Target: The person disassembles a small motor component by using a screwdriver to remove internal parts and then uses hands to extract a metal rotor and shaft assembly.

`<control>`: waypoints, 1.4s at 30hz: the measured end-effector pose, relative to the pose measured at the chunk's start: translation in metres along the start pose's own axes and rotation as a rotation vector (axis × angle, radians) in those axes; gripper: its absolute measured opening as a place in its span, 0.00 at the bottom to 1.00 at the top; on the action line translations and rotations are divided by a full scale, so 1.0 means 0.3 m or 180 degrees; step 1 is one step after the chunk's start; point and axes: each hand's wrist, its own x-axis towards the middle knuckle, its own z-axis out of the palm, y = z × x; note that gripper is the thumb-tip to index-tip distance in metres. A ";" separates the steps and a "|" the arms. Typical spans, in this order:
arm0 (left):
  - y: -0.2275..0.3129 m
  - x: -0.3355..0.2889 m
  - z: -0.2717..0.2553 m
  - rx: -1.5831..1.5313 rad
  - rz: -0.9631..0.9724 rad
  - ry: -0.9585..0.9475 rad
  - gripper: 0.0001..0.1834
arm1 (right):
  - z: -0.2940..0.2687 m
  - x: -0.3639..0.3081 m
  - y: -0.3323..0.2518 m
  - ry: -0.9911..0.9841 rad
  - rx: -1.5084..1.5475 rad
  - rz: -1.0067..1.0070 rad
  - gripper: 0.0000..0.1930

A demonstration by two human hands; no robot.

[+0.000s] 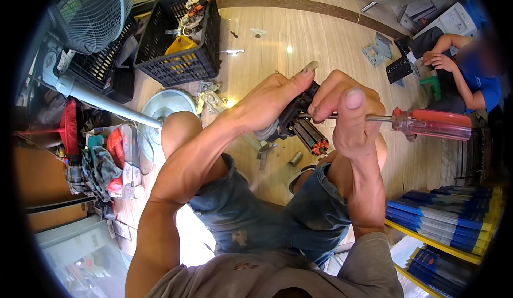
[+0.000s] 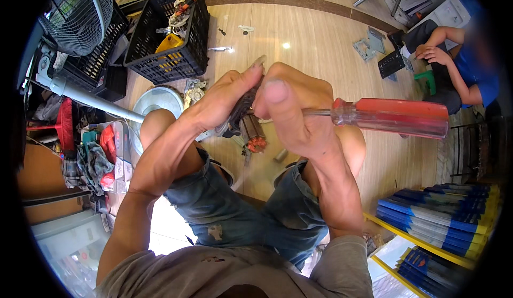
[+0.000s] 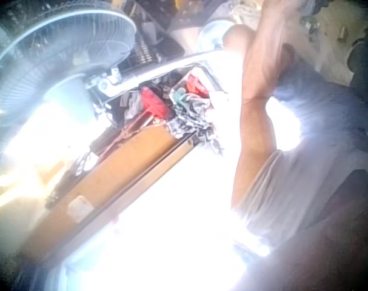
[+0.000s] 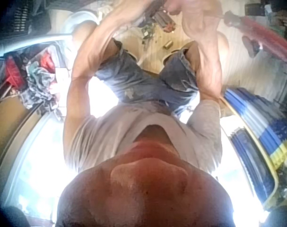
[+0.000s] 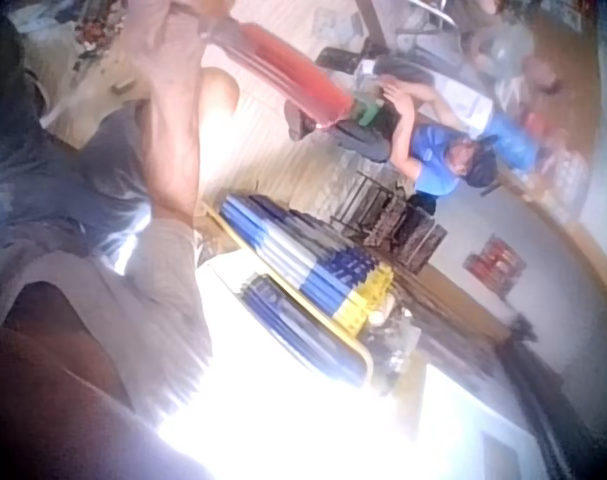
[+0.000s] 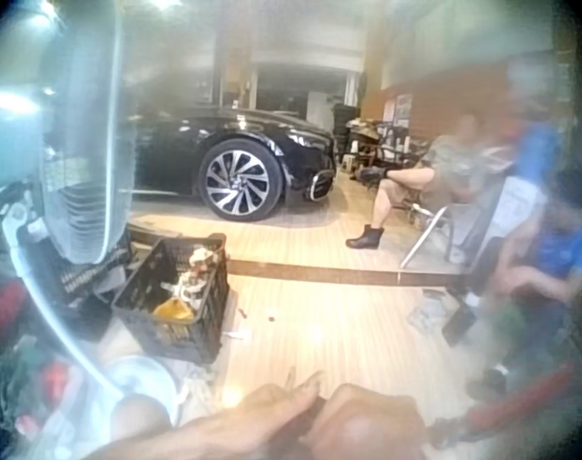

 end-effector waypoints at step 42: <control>-0.075 0.119 0.020 -0.1380 -0.0073 0.1355 0.22 | 0.027 0.003 0.065 0.1182 -0.0193 0.0657 0.16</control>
